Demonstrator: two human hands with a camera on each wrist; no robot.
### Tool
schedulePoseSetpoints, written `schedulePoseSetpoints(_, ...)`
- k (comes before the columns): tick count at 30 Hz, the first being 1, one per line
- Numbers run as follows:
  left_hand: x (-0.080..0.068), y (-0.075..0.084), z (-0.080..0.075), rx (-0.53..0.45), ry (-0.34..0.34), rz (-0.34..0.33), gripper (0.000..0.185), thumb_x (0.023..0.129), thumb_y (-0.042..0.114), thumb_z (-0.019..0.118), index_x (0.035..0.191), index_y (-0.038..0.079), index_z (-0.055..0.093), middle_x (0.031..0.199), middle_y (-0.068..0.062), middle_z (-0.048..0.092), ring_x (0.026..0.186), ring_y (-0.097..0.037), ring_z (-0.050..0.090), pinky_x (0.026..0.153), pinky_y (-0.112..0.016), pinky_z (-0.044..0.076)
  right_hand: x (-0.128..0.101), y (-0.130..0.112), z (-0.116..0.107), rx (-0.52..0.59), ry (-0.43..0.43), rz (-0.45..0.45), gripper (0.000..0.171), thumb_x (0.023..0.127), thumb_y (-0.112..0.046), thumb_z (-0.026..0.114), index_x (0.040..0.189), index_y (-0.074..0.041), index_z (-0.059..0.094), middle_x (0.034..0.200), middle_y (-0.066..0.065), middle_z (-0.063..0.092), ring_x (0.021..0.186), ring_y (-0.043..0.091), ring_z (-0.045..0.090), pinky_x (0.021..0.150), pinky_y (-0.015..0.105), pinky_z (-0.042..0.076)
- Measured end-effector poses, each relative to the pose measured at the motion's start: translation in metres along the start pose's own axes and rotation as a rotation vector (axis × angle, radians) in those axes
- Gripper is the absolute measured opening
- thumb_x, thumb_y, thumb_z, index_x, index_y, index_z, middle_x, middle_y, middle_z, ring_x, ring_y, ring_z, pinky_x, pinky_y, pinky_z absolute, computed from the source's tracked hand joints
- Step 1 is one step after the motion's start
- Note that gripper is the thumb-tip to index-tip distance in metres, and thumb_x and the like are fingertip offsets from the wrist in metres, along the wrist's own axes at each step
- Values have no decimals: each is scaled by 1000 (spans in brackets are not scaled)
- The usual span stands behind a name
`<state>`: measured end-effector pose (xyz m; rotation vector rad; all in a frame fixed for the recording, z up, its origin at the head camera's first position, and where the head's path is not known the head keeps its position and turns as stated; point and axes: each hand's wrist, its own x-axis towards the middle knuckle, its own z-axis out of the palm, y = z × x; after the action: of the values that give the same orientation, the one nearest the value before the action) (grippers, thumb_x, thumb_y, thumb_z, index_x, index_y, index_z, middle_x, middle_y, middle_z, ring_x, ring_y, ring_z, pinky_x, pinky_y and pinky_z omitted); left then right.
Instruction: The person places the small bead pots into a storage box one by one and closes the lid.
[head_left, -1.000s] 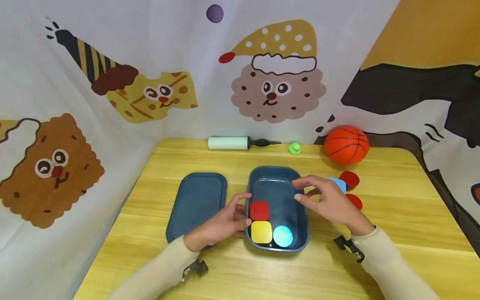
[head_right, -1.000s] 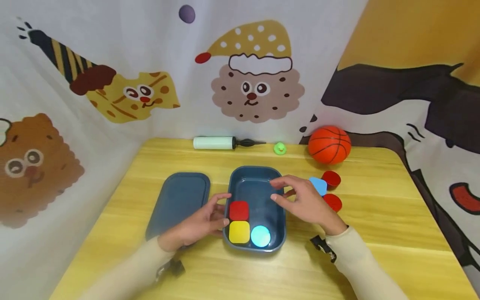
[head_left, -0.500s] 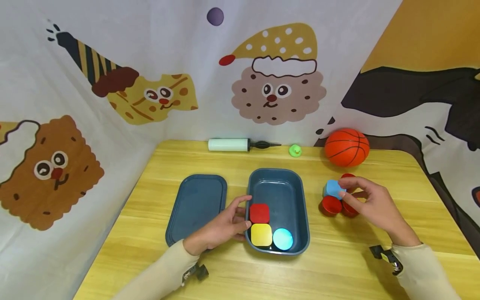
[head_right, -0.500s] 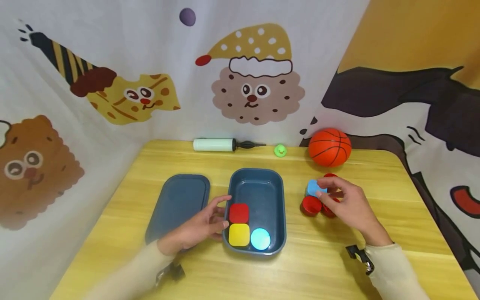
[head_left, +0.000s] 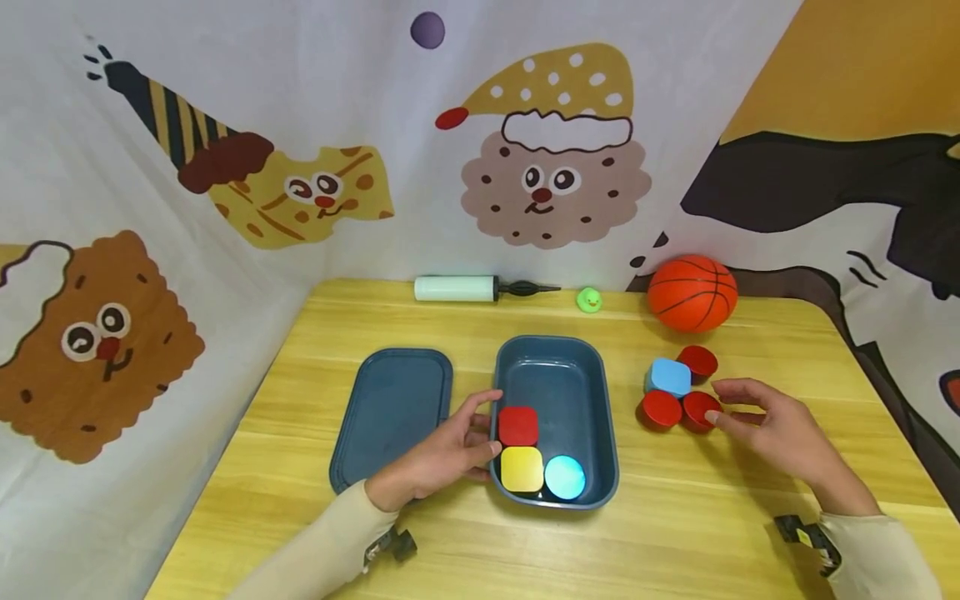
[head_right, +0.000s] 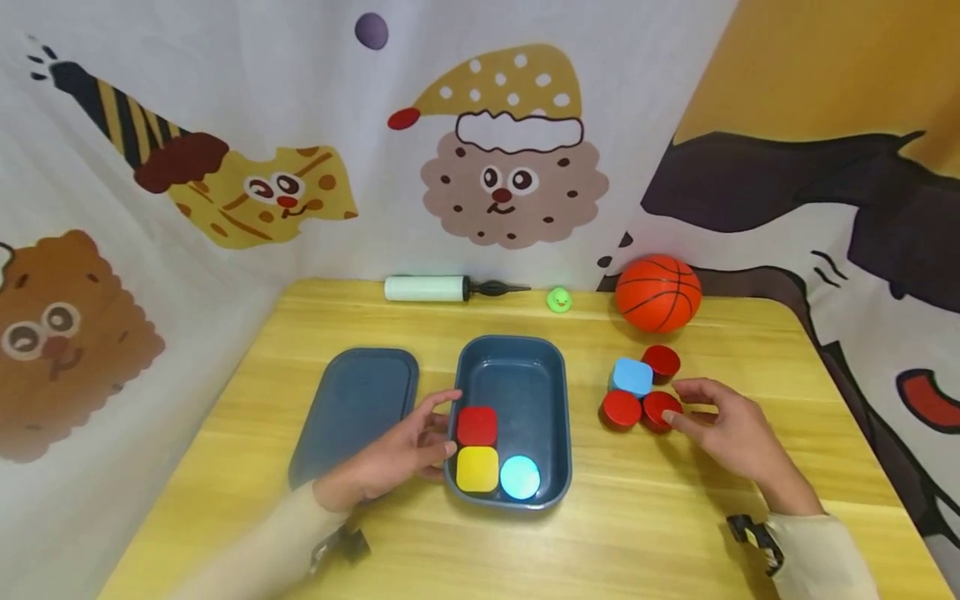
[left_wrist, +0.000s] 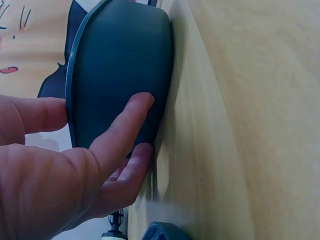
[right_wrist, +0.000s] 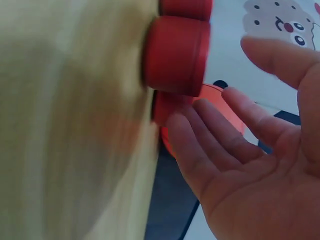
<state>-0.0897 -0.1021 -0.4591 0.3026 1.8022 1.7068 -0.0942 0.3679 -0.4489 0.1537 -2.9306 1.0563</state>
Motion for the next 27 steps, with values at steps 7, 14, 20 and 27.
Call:
schedulePoseSetpoints(7, -1, -1, -1, -6, 7, -1, 72, 99, 10, 59, 156, 31, 21, 139, -19, 45, 103, -26, 61, 82, -51, 58, 2, 4, 4, -42, -149, -27, 64, 87, -42, 76, 136, -7, 53, 126, 17, 63, 109, 34, 62, 75, 21, 53)
schedulePoseSetpoints(14, -1, -1, -3, -19, 5, 3, 71, 99, 11, 59, 156, 32, 22, 139, -18, 45, 104, -26, 61, 82, -50, 58, 8, 9, 7, -79, -144, -48, 66, 86, -44, 75, 136, -7, 53, 126, 15, 63, 107, 28, 60, 76, 21, 54)
schedulePoseSetpoints(20, -1, 0, -1, -17, -9, 4, 71, 100, 12, 59, 156, 33, 22, 140, -20, 45, 104, -25, 62, 82, -49, 58, 7, 12, 2, -61, -116, -45, 61, 85, -43, 77, 132, -10, 57, 122, 11, 66, 98, -13, 53, 72, 17, 54)
schedulePoseSetpoints(27, 0, -2, -1, -8, 8, -4, 71, 99, 11, 60, 156, 33, 22, 138, -18, 45, 104, -25, 61, 83, -51, 58, 5, -3, -15, -30, -95, -3, 63, 84, -43, 77, 133, -10, 55, 126, 14, 62, 97, -16, 47, 71, 14, 54)
